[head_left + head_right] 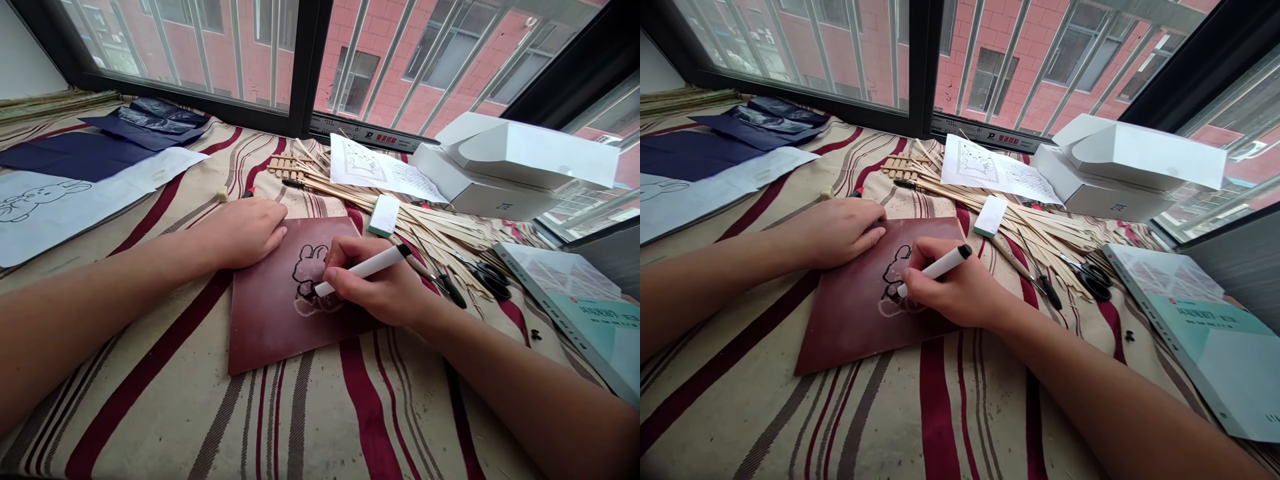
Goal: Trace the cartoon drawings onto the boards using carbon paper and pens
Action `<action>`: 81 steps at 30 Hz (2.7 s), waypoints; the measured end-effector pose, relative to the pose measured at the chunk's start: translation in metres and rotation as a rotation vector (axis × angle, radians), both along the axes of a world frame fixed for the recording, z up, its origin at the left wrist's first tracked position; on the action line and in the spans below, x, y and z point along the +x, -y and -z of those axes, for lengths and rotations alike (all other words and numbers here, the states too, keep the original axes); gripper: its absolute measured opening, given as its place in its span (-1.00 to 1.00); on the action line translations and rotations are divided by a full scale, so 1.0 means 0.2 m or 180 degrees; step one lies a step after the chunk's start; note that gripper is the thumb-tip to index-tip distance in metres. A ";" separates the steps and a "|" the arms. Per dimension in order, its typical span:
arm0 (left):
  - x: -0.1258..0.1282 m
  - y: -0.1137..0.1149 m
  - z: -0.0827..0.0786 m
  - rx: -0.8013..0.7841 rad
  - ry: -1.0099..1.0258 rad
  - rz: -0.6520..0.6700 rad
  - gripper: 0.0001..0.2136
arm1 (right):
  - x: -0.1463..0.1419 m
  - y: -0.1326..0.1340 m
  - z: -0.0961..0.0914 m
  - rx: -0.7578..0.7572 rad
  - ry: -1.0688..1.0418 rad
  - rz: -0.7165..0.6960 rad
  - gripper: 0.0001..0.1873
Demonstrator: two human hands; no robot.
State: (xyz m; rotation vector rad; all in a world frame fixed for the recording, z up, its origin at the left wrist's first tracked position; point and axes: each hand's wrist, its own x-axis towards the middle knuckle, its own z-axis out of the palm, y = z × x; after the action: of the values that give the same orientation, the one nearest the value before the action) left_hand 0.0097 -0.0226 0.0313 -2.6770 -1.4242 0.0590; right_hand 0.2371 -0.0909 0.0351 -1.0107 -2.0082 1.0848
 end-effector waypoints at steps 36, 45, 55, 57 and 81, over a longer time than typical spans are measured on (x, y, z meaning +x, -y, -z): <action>0.00 0.00 0.00 -0.0064 0.0033 -0.0024 -0.66 | -0.01 0.00 0.00 -0.0217 -0.0126 -0.0180 -0.80; 0.01 0.00 0.00 -0.0052 0.0043 -0.0025 -0.67 | -0.01 0.01 0.00 -0.0150 -0.0203 -0.0200 -0.80; 0.00 0.00 0.00 -0.0075 0.0019 -0.0040 -0.67 | 0.01 0.00 0.01 -0.0042 0.0016 -0.0382 -0.80; 0.00 0.00 0.00 -0.0079 0.0025 -0.0050 -0.67 | 0.01 0.00 0.01 0.0022 0.0024 -0.0430 -0.81; -0.01 -0.02 0.02 0.0014 0.0088 0.0053 -0.66 | 0.07 -0.04 -0.05 -0.0257 0.0215 -0.0483 -0.76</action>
State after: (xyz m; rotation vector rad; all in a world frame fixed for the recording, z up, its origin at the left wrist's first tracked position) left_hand 0.0068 -0.0195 0.0280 -2.6963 -1.4079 0.0173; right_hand 0.2506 -0.0821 0.0443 -0.9595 -2.1388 1.2358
